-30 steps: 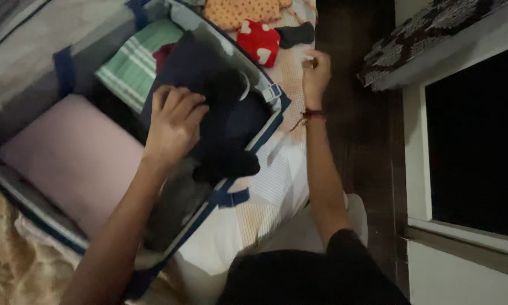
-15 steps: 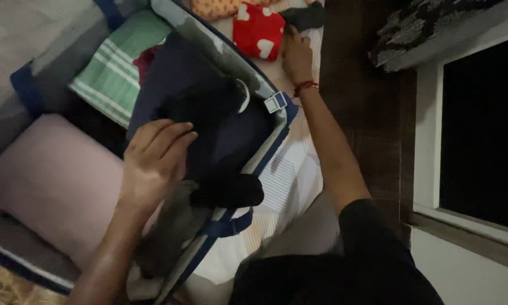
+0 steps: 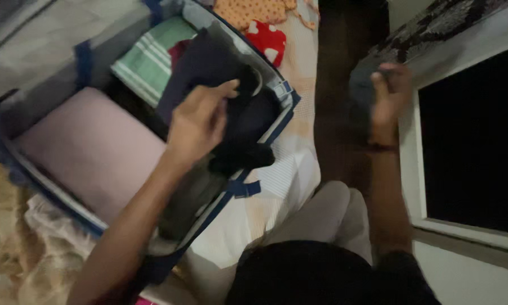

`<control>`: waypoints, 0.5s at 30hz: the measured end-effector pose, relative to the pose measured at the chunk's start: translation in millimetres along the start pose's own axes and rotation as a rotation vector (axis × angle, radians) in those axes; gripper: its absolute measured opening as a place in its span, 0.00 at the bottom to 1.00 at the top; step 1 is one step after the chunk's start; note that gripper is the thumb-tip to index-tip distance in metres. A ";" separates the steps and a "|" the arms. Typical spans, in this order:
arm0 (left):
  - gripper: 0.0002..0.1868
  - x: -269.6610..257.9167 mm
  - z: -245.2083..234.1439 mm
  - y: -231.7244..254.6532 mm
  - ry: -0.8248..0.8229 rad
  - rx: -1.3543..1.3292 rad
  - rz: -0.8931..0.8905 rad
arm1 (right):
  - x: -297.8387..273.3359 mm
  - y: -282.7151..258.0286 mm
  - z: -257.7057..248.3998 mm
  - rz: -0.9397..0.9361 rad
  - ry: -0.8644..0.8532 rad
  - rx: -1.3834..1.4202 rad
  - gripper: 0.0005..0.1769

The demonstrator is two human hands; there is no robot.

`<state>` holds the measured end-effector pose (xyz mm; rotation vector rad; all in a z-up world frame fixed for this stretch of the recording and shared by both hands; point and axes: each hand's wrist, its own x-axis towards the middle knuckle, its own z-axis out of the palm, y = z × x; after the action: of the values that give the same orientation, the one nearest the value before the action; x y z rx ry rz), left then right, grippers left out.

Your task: The person packs various items of clothing including socks, shirts, and small folded garments into a suitcase on a bed, arranging them into different compartments and layers.

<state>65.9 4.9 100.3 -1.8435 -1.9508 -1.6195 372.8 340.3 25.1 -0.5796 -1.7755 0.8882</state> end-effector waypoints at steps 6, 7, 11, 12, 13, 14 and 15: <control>0.34 -16.4 10.1 16.8 -0.088 -0.306 -0.005 | -30.5 -149.1 56.1 0.120 -0.441 -0.175 0.27; 0.37 -20.1 10.7 16.5 -0.108 -0.359 0.021 | -40.2 -163.8 71.2 0.177 -0.490 -0.115 0.27; 0.35 -31.6 25.4 14.1 -0.179 -0.471 0.072 | -63.5 -195.7 122.2 0.112 -0.625 0.012 0.25; 0.33 -33.8 28.9 12.6 -0.154 -0.445 0.000 | -68.9 -198.4 132.7 0.165 -0.596 0.117 0.24; 0.31 -34.2 31.5 10.6 -0.137 -0.421 -0.067 | -74.7 -200.0 143.6 0.218 -0.558 0.221 0.22; 0.29 -33.5 33.0 8.1 -0.120 -0.396 -0.134 | -78.4 -201.1 152.6 0.269 -0.518 0.325 0.20; 0.31 -32.4 32.8 4.5 -0.097 -0.493 -0.268 | -80.4 -202.0 159.0 0.307 -0.458 0.360 0.19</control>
<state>98.9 1.5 68.0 -1.8923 -2.0496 -2.3095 258.1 110.4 106.0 -0.4388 -1.8842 1.6186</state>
